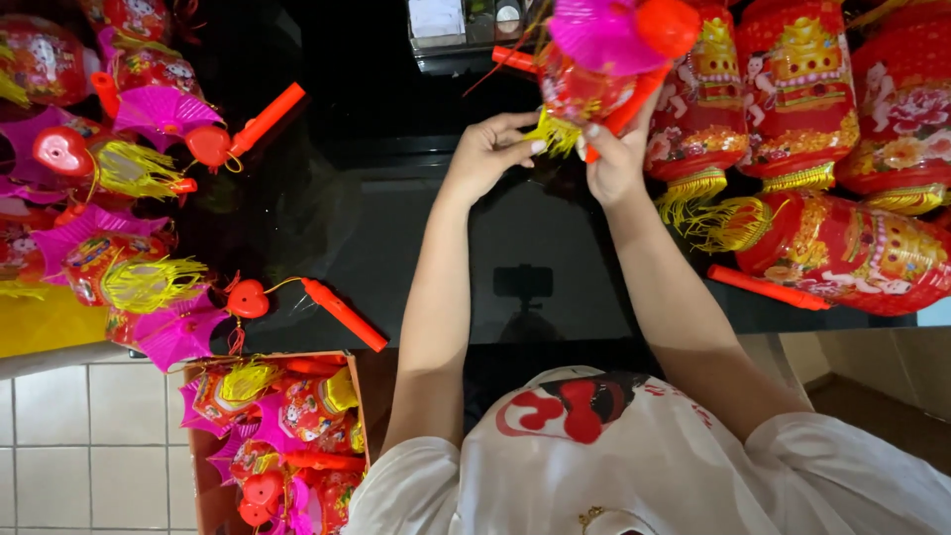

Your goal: Assembling small decorative lanterns by attaching plastic handles to the lantern bodies.

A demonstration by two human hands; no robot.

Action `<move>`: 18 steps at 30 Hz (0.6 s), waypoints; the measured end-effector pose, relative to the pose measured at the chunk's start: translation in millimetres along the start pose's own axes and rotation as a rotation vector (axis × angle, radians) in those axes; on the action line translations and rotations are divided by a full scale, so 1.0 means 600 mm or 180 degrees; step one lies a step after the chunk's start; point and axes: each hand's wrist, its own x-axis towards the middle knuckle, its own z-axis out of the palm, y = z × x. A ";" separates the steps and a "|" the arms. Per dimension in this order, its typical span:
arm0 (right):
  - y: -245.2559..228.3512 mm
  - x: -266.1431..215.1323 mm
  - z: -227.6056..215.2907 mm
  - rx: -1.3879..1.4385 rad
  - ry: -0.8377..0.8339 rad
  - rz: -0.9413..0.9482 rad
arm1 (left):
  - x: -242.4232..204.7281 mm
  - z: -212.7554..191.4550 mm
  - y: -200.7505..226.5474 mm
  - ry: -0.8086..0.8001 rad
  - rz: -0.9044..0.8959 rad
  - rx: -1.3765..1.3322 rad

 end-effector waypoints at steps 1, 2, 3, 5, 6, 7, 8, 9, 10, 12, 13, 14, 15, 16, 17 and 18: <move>0.008 -0.002 -0.013 0.0161 0.0161 0.0168 | 0.001 -0.001 -0.003 0.0040 -0.0007 0.0105; 0.011 -0.005 -0.018 0.0163 0.0157 0.0174 | -0.003 0.002 0.009 0.0048 -0.0008 0.0104; 0.014 -0.007 -0.023 0.0194 0.0168 0.0280 | -0.006 0.004 0.021 0.0216 0.0099 0.0245; 0.013 -0.006 -0.026 0.0213 0.0190 0.0364 | -0.005 0.011 0.039 0.0359 0.0215 0.0383; 0.012 -0.007 -0.022 0.0159 0.0147 0.0428 | -0.007 0.014 0.043 0.0438 0.0561 0.0458; 0.011 -0.009 -0.017 0.0105 0.0104 0.0493 | -0.009 0.017 0.047 0.0517 0.0907 0.0532; 0.011 -0.009 -0.016 0.0107 0.0104 0.0494 | -0.011 0.019 0.055 0.0518 0.0906 0.0534; 0.011 -0.009 -0.014 0.0105 0.0067 0.0466 | -0.014 0.020 0.063 0.0267 0.1043 0.0269; 0.011 -0.008 -0.013 0.0098 0.0026 0.0435 | -0.016 0.021 0.071 0.0016 0.1182 0.0000; 0.014 -0.008 -0.021 0.0079 0.0113 0.0505 | -0.024 0.012 0.079 -0.0264 0.1045 0.0121; 0.015 -0.008 -0.025 0.0060 0.0203 0.0574 | -0.028 0.007 0.083 -0.0545 0.0904 0.0242; 0.009 -0.006 -0.016 0.0061 0.0203 0.0575 | -0.028 0.005 0.081 -0.0545 0.0904 0.0242; 0.003 -0.005 -0.008 0.0079 0.0107 0.0502 | -0.028 0.004 0.079 -0.0685 0.0739 0.0429; -0.003 -0.003 0.000 0.0098 0.0013 0.0428 | -0.028 0.002 0.076 -0.0826 0.0573 0.0615; -0.003 -0.005 0.004 0.0097 0.0014 0.0428 | -0.029 0.007 0.076 -0.0827 0.0573 0.0615; -0.003 -0.005 0.007 0.0118 -0.0045 0.0393 | -0.029 0.012 0.076 -0.0920 0.0585 0.0472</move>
